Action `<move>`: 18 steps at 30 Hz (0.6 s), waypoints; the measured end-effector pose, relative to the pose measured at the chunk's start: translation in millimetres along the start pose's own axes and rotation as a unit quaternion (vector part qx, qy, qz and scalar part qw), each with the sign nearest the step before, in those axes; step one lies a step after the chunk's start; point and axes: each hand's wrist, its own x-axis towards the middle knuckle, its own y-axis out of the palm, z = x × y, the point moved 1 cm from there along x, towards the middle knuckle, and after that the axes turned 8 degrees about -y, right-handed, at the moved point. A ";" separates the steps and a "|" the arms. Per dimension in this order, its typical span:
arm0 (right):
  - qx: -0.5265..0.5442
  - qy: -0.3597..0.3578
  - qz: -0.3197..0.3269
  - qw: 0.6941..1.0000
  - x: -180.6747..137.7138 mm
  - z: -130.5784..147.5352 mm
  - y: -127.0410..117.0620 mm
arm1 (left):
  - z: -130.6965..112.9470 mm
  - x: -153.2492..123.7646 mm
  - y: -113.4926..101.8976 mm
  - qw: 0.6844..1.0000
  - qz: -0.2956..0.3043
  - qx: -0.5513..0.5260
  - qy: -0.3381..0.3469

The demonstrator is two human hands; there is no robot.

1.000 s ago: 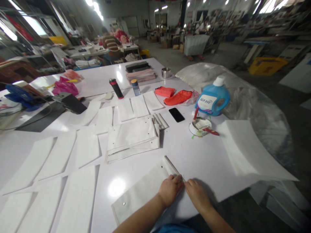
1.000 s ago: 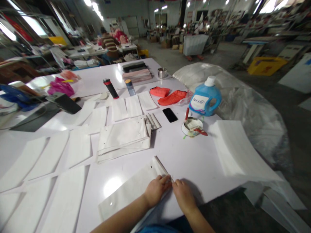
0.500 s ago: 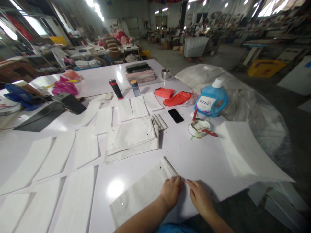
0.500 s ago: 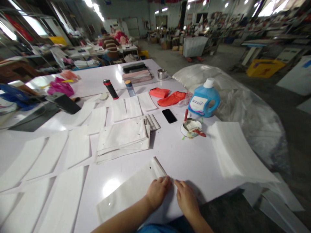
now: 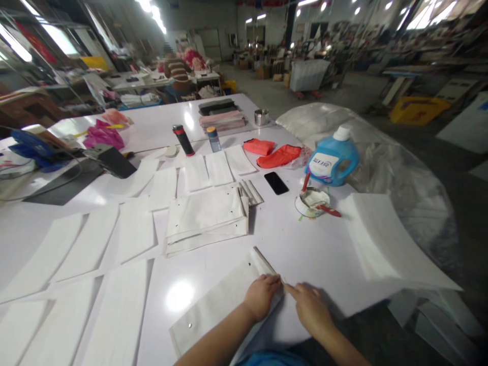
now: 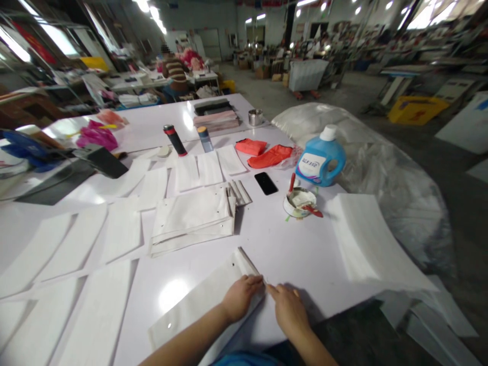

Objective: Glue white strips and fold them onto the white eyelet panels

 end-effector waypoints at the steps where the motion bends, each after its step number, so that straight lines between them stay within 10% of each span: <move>1: 0.041 0.016 -0.006 0.999 1.8 -4.4 -3.4 | 0.5 -1.4 -0.1 1.000 0.007 0.010 -0.003; 11: -0.201 -0.044 -0.013 0.978 9.3 38.1 6.1 | 4.7 -7.3 9.8 0.998 -0.020 0.066 -0.003; 18: 0.101 0.000 -0.057 0.993 27.2 -20.9 -4.6 | 17.7 -72.5 -14.9 0.994 -0.060 -0.035 -0.089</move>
